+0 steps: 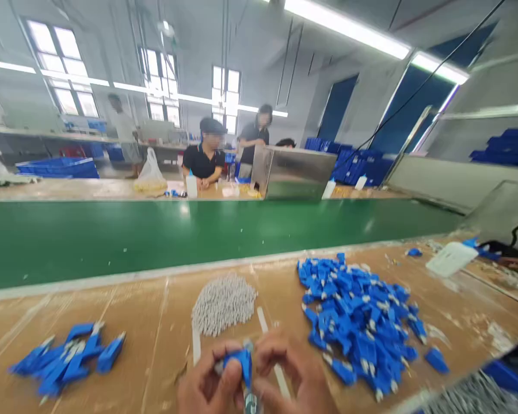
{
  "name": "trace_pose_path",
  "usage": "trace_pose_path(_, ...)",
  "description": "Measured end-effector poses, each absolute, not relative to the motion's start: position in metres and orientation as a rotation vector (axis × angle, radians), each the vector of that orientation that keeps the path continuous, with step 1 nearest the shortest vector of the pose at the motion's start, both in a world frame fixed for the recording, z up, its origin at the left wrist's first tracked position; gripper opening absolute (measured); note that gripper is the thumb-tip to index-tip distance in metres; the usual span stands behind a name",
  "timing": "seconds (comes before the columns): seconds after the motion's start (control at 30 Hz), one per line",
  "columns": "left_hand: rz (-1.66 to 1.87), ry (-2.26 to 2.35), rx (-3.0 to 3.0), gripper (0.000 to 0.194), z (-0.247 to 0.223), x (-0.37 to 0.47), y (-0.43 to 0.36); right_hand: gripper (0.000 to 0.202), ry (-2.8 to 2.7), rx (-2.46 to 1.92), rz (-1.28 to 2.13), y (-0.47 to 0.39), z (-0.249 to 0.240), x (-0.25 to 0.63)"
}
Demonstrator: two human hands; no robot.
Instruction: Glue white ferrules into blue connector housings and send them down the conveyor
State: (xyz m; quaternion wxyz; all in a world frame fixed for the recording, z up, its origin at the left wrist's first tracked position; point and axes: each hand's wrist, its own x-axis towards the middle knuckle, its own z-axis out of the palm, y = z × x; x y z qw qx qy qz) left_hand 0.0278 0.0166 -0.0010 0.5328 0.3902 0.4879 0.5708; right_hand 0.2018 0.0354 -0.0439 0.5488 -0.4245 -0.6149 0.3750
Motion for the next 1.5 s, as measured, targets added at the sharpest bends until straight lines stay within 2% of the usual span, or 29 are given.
trace_pose_path(0.13, 1.343, 1.135, 0.899, 0.042, -0.004, 0.004, 0.009, 0.028, -1.324, -1.409, 0.966, 0.011, -0.030, 0.244)
trace_pose_path(0.23, 1.310, 1.023, 0.730, 0.041, -0.019, -0.009, 0.010, 0.035, -1.255, -1.448, 1.124, 0.002, -0.052, 0.251)
trace_pose_path(0.4, 1.284, 1.000, 0.604, 0.039, -0.033, -0.015, 0.007, 0.036, -1.288, -1.400, 1.279, -0.006, -0.068, 0.226)
trace_pose_path(0.67, 1.228, 0.945, 0.536, 0.036, -0.051, -0.018, 0.006, 0.023, -1.535, -1.386, 1.062, 0.002, -0.071, 0.213)
trace_pose_path(0.83, 1.193, 0.832, 0.552, 0.029, -0.051, -0.018, 0.004, 0.015, -1.789, -1.341, 0.852, -0.009, -0.055, 0.213)
trace_pose_path(0.93, 1.111, 0.751, 0.529, 0.028, -0.045, -0.014, 0.004, 0.014, -1.874, -1.354, 0.841, -0.013, -0.046, 0.213)
trace_pose_path(1.1, 1.017, 0.688, 0.468, 0.034, -0.036, 0.000, 0.002, 0.015, -1.681, -1.383, 0.902, -0.010, -0.040, 0.222)
trace_pose_path(1.3, 0.903, 0.614, 0.436, 0.024, -0.035, 0.014, -0.003, 0.005, -1.382, -1.205, 0.830, -0.009, -0.014, 0.220)
trace_pose_path(1.5, 0.867, 0.581, 0.433, 0.026, -0.028, 0.021, -0.006, 0.012, -1.460, -1.038, 0.715, -0.012, 0.012, 0.199)
